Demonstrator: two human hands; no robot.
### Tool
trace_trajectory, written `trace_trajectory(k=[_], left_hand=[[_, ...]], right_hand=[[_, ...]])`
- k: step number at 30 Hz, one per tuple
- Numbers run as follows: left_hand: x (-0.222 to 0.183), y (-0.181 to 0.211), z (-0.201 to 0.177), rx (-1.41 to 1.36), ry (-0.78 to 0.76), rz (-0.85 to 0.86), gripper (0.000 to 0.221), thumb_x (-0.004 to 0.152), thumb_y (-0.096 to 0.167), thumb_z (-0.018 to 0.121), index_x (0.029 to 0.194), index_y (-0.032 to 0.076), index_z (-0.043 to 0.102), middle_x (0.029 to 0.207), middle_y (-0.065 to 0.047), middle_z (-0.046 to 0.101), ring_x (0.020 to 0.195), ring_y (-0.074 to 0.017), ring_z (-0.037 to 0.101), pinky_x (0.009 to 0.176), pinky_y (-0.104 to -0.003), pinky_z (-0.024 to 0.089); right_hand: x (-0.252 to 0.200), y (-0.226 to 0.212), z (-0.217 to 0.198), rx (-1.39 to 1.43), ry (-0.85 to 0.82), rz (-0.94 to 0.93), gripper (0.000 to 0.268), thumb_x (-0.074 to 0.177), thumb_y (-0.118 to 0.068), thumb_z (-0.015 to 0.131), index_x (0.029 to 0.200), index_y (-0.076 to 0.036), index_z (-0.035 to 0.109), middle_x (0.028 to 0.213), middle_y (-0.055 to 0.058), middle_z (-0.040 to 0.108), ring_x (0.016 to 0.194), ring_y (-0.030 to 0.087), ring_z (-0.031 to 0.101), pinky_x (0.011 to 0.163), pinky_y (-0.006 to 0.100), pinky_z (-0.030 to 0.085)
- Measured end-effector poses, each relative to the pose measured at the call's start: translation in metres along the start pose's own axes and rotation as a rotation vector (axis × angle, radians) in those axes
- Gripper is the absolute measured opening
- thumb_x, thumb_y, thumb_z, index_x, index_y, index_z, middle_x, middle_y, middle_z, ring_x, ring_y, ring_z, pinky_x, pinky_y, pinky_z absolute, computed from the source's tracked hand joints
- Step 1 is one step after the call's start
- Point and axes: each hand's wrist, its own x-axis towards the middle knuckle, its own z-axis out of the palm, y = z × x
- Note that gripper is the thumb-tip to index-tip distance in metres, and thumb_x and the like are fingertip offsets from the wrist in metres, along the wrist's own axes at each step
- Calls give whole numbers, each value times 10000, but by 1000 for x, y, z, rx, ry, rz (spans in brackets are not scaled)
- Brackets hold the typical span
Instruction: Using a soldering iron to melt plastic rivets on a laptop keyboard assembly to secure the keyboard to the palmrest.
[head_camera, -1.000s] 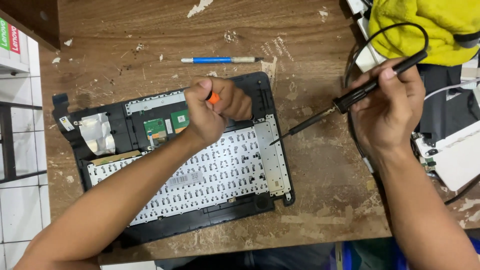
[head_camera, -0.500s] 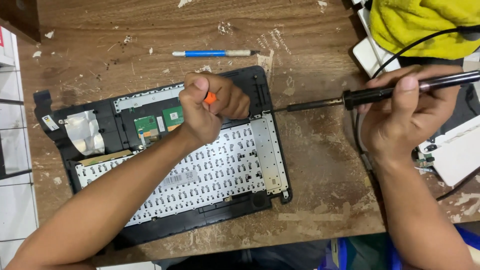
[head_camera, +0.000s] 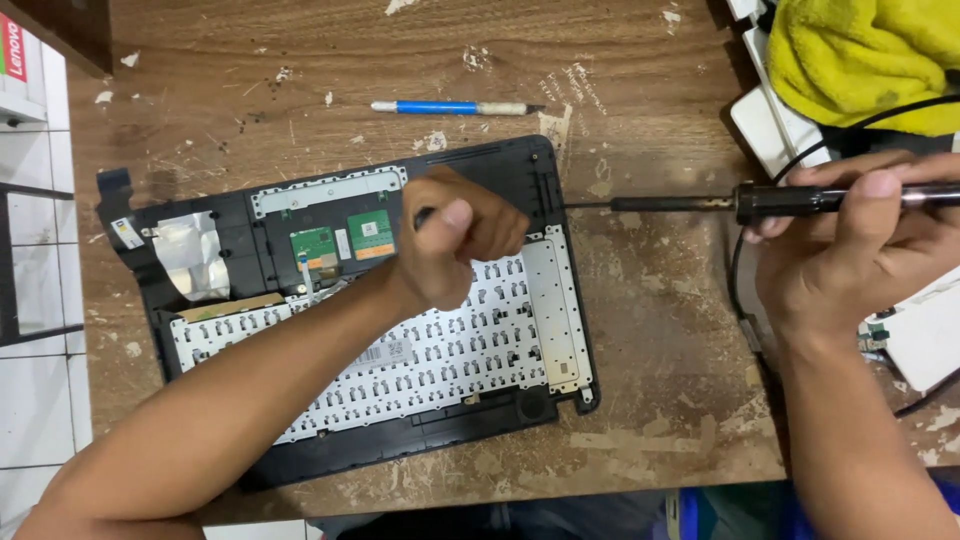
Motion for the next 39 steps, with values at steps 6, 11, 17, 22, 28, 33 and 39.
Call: trace_trajectory(k=[6,11,17,22,28,33,39], left_hand=[[-10,2,5,268,-264,250,488,1061,256,270,593,123,222,564,-11,158,466,-146,144,456,-309,125],[-8,16,8,278,-348,268,383,1014,175,286,644,83,245,612,-58,182,497,-211,180,499,-385,174],[-11,13,9,257,-345,252,331,957,159,324,633,112,279,593,-17,209,491,-162,209,488,-347,196],[-12,6,12,341,-342,386,311,931,140,344,629,118,273,563,-26,218,441,-213,232,424,-374,225],[-8,15,12,290,-345,370,320,969,172,330,656,105,332,567,-40,280,478,-241,255,483,-397,259],[-7,16,11,265,-287,342,324,956,180,319,639,114,304,560,-29,258,490,-232,236,476,-380,230],[-5,19,11,277,-277,326,293,940,164,319,653,118,284,566,-42,251,494,-246,240,492,-394,233]], right_hand=[[-3,11,-6,115,99,276,241,1180,-297,572,1328,-153,449,1102,197,623,720,289,563,650,420,551],[13,-7,44,114,-16,328,191,1153,-281,599,1182,-119,501,1168,193,665,788,273,675,697,338,634],[36,-10,111,241,-121,426,220,1065,-285,726,1103,-116,590,1144,173,725,819,241,750,689,288,675],[43,5,154,320,-178,560,207,1008,-268,739,1013,-94,626,1103,169,726,790,248,752,656,288,667],[46,34,186,435,-300,534,100,1049,-185,680,1059,-96,635,1138,224,712,835,303,758,730,330,683],[45,47,202,480,-363,553,62,1060,-139,648,1077,-89,618,1160,258,690,866,354,751,813,379,687],[45,54,208,493,-326,570,57,1063,-132,635,1059,-87,601,1126,258,693,829,339,741,770,370,671]])
